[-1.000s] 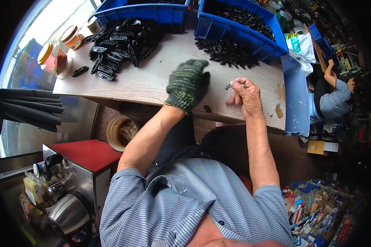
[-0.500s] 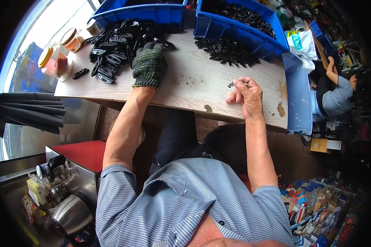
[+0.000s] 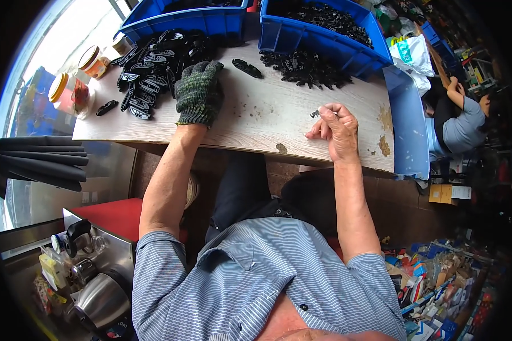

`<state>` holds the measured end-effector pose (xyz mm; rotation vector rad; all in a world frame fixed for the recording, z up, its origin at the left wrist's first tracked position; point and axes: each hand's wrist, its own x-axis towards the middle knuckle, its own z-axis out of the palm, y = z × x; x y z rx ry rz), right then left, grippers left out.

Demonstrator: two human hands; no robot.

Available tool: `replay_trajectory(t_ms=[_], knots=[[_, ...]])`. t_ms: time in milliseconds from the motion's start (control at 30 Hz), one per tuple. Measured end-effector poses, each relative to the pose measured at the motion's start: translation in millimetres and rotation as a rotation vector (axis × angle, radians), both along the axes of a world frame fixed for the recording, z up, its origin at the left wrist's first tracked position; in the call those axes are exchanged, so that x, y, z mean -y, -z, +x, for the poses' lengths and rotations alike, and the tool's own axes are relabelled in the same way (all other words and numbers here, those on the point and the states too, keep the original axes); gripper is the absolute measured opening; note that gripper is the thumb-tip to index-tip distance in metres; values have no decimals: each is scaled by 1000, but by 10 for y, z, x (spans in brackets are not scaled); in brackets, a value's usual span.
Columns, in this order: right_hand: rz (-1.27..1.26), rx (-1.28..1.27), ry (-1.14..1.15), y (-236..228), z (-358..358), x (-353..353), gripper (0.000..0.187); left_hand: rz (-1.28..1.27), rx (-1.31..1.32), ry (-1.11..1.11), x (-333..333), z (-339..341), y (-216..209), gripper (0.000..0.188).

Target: Assembling small black plastic buckle components by joining two matching parts together.

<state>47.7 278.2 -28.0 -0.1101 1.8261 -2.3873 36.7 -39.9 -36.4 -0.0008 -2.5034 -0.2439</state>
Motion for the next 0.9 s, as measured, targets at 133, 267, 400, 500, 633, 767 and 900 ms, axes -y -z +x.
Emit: replay_trajectory(t_ms=[133,267,400,500,633,767,900], knots=[[-15,-26,-4,20,0,-7,20,-33,156,-103,-27,-23,-62,24],[-16,-50,3,38,4,-11,20,-18,106,-49,19,-61,-18,22],[-16,-40,17,40,12,-7,20,-38,120,-108,13,-94,-51,21],[-20,-65,30,38,23,-5,20,-16,212,-102,75,-160,-102,24],[-30,-69,41,46,23,4,20,-50,345,-16,35,-149,-244,29],[-30,-56,60,30,29,29,20,-86,347,23,-12,-88,-277,30],[-25,-60,68,35,34,31,20,58,225,53,-45,-4,-207,23]])
